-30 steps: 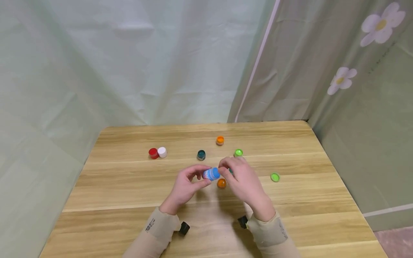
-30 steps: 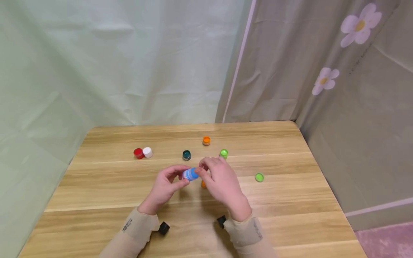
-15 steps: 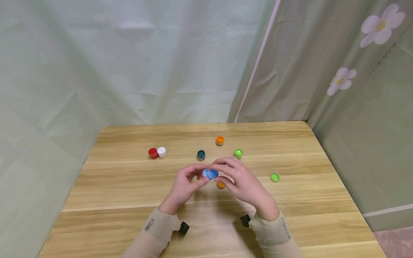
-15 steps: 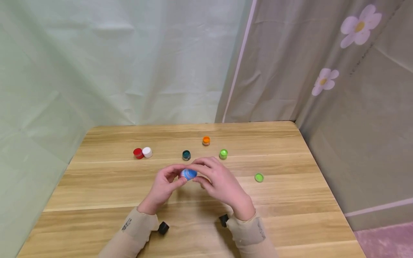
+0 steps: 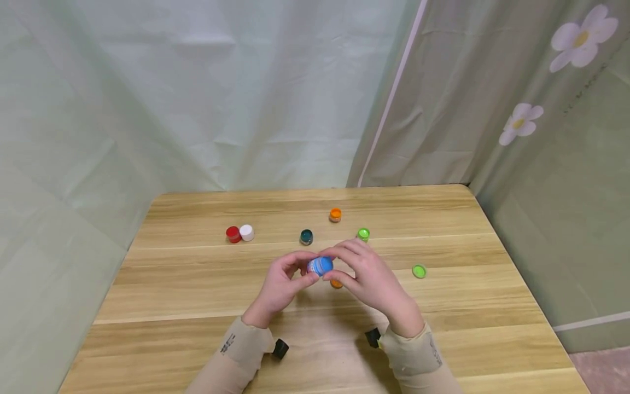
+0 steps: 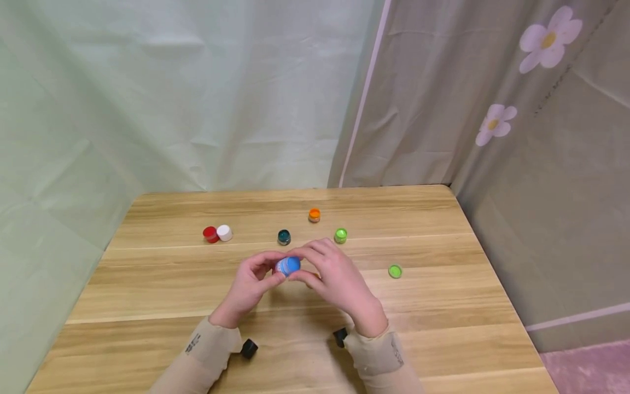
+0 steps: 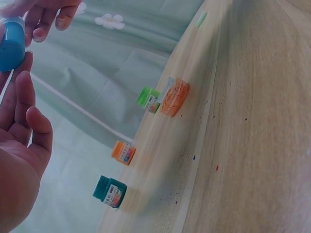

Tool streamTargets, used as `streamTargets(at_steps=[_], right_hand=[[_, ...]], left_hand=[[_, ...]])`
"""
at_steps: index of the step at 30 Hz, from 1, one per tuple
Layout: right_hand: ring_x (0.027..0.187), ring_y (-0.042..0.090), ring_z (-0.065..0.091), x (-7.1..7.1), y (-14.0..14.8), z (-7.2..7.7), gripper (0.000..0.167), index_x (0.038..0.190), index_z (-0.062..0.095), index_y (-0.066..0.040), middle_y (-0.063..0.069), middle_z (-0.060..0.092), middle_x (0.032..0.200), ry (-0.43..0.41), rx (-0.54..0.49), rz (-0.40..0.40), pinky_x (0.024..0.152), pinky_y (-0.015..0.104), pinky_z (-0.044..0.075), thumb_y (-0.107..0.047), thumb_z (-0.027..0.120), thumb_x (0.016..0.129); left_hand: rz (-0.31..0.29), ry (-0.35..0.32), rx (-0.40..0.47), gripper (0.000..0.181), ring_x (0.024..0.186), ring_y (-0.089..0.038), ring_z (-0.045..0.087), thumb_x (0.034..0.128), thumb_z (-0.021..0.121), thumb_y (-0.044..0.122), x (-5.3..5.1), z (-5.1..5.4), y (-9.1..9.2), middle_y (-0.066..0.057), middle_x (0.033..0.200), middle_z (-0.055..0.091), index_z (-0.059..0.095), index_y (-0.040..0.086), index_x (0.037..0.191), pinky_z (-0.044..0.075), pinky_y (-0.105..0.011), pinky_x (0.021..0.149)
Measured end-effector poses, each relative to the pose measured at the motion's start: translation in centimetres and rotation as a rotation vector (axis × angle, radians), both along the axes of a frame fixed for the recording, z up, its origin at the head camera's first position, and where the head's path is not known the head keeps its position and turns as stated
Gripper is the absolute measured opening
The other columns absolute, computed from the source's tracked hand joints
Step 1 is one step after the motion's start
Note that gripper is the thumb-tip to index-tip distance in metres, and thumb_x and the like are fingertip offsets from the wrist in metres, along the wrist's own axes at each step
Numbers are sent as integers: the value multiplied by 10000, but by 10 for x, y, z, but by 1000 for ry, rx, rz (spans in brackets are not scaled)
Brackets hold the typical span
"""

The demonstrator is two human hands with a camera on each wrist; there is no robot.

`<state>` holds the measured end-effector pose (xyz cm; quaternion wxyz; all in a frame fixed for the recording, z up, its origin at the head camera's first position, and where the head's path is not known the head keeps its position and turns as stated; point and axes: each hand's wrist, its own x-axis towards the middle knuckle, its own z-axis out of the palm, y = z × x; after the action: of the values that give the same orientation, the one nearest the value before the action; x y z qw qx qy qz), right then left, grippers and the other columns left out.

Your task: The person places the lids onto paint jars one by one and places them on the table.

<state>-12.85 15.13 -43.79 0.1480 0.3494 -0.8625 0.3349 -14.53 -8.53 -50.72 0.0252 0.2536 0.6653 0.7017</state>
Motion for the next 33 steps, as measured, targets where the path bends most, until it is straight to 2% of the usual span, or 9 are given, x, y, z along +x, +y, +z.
streamTargets(at_steps=[8, 10, 12, 15, 19, 25, 33], right_hand=[[1014, 129, 616, 2, -2, -1, 334, 1082, 761, -144, -61, 723, 1049, -19, -8, -77, 885, 355, 554, -339, 901, 848], [999, 132, 615, 2, -3, -1, 336, 1071, 759, -142, -55, 719, 1038, -21, -2, -91, 865, 349, 555, -353, 898, 850], [1004, 134, 618, 2, -2, -2, 381, 1124, 759, -140, -49, 718, 1058, -27, 4, -94, 847, 342, 555, -381, 888, 859], [1070, 150, 630, 2, 1, 0, 525, 1289, 728, -142, -32, 718, 1167, -48, -19, -66, 874, 355, 562, -405, 888, 863], [1206, 180, 623, 2, 7, 3, 619, 1436, 668, -182, -22, 678, 1346, -58, -66, 22, 953, 395, 552, -311, 902, 878], [1304, 196, 617, -2, 13, 4, 505, 1430, 685, -187, -8, 664, 1396, -21, -45, 128, 1054, 399, 521, -158, 835, 949], [1231, 177, 640, -3, 11, 1, 475, 1373, 726, -174, -9, 672, 1342, -16, -31, 140, 1001, 355, 551, -67, 837, 923]], left_hand=[[-32, -21, 14, 310, 956, -177, 645, 972, 781, 31, 1, 2, 2, -17, 1125, 739, 708, 5, 1272, 533, -374, 898], [-37, -26, 17, 315, 961, -176, 655, 973, 785, 41, 1, 2, 2, -19, 1129, 741, 704, 3, 1275, 539, -383, 908], [-38, -31, 23, 321, 965, -175, 660, 972, 788, 45, 1, 1, 2, -20, 1133, 741, 702, -4, 1278, 545, -381, 909], [-32, -34, 32, 322, 965, -168, 660, 970, 786, 38, 1, 1, 1, -8, 1124, 741, 700, -12, 1276, 548, -366, 905], [-27, -28, 43, 312, 974, -172, 655, 977, 776, 36, 1, 0, 0, 9, 1142, 743, 699, -19, 1274, 542, -351, 909], [-29, -28, 41, 314, 983, -184, 642, 992, 775, 80, 0, 0, -2, 2, 1190, 732, 701, -26, 1278, 543, -364, 911], [-59, -30, 48, 335, 986, -188, 648, 995, 778, 97, 1, 0, -2, -14, 1194, 727, 696, -42, 1289, 570, -332, 882]])
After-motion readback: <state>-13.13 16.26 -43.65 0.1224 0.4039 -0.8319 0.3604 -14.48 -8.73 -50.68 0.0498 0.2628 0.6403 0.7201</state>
